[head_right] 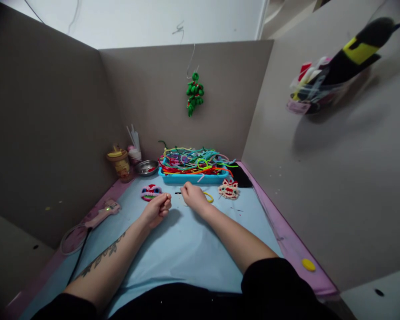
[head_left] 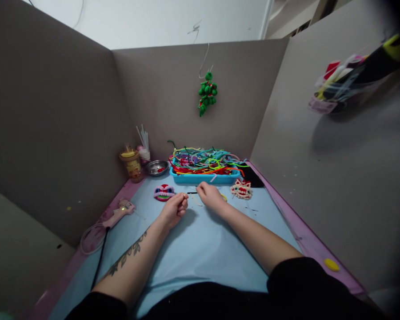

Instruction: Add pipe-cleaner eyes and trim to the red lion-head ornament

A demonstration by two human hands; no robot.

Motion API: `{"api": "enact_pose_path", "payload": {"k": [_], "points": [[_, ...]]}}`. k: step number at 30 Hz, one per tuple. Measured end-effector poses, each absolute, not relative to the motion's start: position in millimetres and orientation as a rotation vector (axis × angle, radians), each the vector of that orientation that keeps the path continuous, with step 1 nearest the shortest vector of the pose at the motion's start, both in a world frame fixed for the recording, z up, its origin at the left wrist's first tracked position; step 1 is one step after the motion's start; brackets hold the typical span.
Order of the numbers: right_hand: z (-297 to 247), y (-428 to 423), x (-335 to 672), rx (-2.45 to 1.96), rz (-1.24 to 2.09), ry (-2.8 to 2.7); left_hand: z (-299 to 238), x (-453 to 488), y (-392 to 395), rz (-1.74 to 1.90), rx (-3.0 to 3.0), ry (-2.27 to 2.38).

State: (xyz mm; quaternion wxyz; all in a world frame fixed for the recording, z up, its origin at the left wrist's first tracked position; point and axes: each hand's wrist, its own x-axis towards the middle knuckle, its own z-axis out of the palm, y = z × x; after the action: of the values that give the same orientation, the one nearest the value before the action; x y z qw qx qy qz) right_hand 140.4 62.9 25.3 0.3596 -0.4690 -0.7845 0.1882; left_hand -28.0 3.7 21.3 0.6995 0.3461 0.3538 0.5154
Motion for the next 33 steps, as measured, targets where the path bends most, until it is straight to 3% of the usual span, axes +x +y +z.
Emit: {"api": "enact_pose_path", "payload": {"k": [9, 23, 33], "points": [[44.7, 37.8, 133.5, -0.858, 0.812, -2.021, 21.0, -28.3, 0.9, 1.063, 0.87, 0.753], [40.3, 34.2, 127.5, -0.905, 1.056, -1.995, 19.2, -25.7, -0.6, 1.036, 0.992, 0.913], [31.8, 36.0, 127.7, -0.941, 0.928, -2.015, 21.0, -25.9, -0.9, 1.133, 1.107, 1.028]]}}
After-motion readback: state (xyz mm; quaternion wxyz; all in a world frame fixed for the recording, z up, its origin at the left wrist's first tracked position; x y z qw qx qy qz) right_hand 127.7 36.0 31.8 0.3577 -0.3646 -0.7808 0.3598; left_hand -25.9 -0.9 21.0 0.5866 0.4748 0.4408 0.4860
